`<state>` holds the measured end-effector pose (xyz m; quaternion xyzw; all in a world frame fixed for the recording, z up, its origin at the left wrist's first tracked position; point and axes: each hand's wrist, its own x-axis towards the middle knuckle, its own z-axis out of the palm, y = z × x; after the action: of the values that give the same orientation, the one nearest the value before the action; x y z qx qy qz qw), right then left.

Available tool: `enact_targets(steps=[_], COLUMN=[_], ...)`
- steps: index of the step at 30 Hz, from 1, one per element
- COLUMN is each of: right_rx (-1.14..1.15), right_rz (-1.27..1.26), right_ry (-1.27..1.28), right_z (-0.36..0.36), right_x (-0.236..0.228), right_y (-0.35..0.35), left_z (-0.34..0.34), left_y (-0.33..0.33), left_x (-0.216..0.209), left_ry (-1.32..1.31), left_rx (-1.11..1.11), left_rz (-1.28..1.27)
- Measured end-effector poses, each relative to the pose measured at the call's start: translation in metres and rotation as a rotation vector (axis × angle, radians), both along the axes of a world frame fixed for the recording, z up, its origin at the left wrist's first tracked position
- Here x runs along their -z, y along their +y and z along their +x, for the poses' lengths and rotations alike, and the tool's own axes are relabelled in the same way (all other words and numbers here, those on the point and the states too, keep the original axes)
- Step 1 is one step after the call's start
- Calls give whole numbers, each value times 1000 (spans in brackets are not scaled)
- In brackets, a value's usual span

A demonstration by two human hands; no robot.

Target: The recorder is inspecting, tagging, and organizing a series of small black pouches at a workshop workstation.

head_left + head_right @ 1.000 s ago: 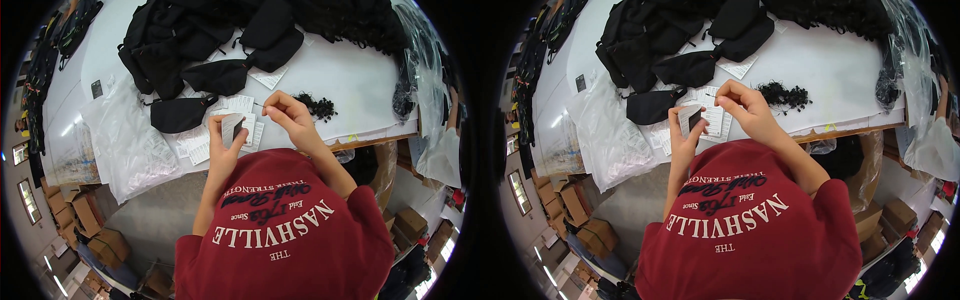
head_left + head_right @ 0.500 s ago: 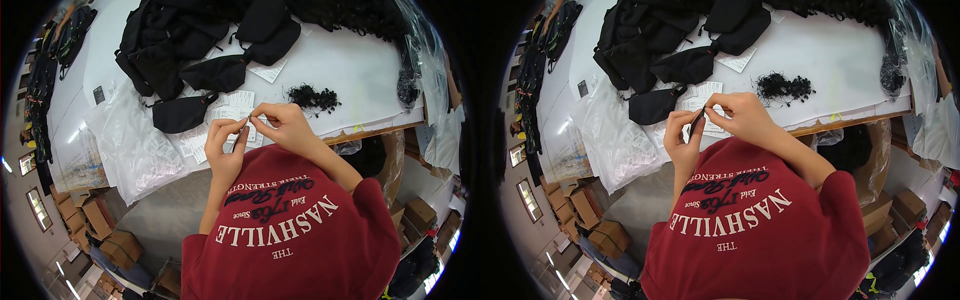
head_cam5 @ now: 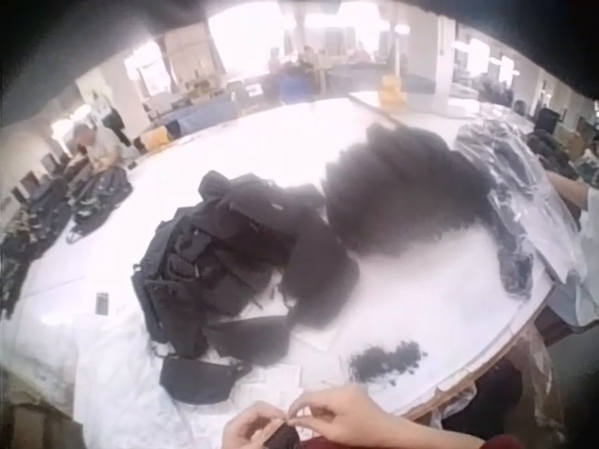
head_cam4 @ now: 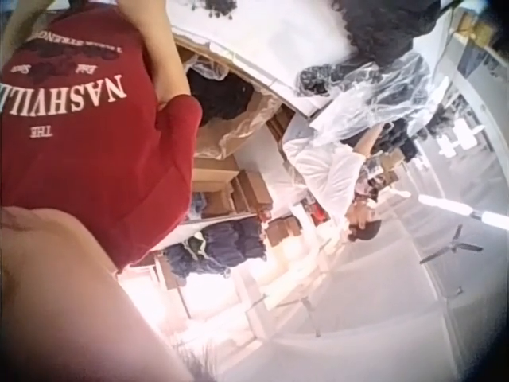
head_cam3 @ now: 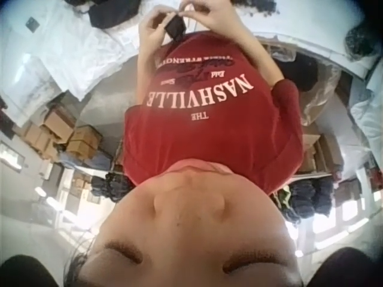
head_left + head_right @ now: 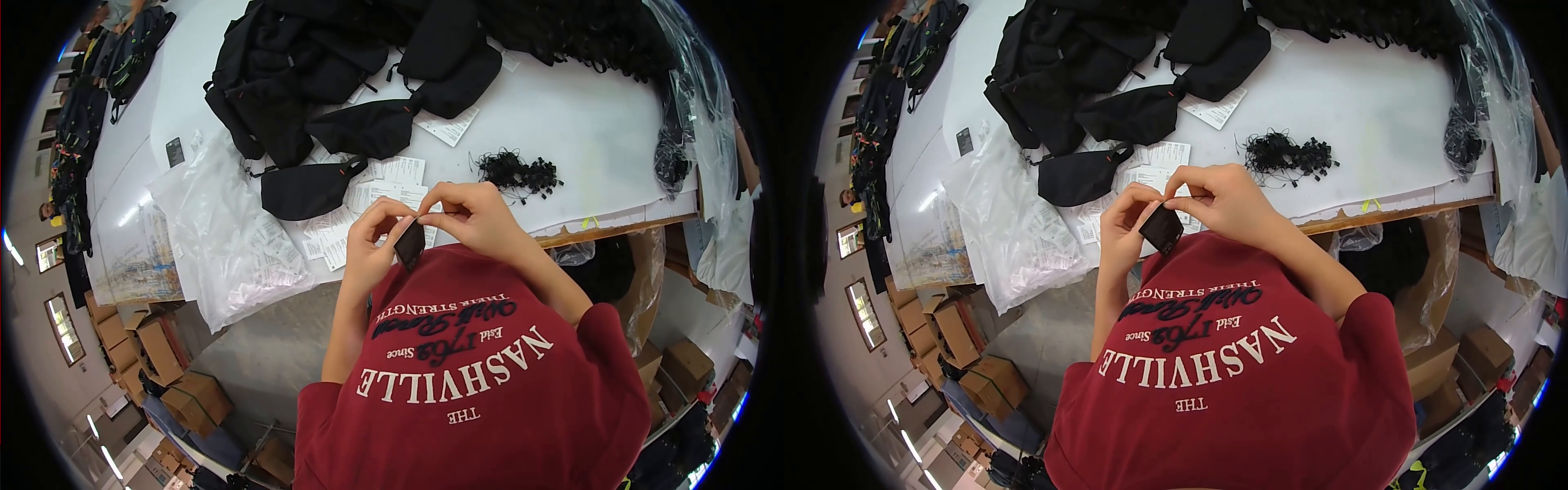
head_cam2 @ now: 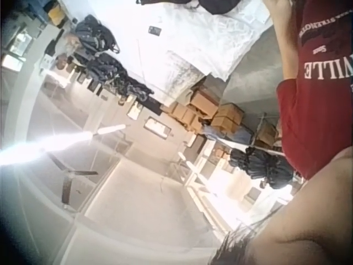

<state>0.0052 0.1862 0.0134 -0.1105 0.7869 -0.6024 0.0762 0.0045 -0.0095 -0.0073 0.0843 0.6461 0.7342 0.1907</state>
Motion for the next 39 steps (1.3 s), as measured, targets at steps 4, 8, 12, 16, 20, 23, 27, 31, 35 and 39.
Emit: enact_targets(steps=[4,8,12,16,20,23,27,31,35,39], right_rx=[-99,-159,-104,104,414,470,510,559,555,494], right_rz=[-200,-416,-306,-175,-446,-432,-403,-391,-309,-275], right_ry=[-126,-471,-409,-125,60,94,47,188,124,20], right_z=[-3,-7,-9,-14,-13,-22,-37,-35,-42,-39], right_x=[10,7,14,-11,-43,-46,-43,-51,-47,-48], right_y=[3,4,6,25,50,66,70,73,84,93], left_z=[-3,-9,-51,-68,-76,-77,-80,-85,-80,-55], left_y=[-1,7,-7,-37,-50,-48,-52,-47,-39,-30], left_x=[-4,-6,25,54,42,26,50,65,22,-42], left_ry=[192,216,487,678,776,779,710,805,850,889], left_rx=[9,-139,-324,-418,-485,-562,-225,-346,-492,-450], left_rz=[-180,-156,-708,-1279,-1159,-1040,-1333,-1238,-931,-740])
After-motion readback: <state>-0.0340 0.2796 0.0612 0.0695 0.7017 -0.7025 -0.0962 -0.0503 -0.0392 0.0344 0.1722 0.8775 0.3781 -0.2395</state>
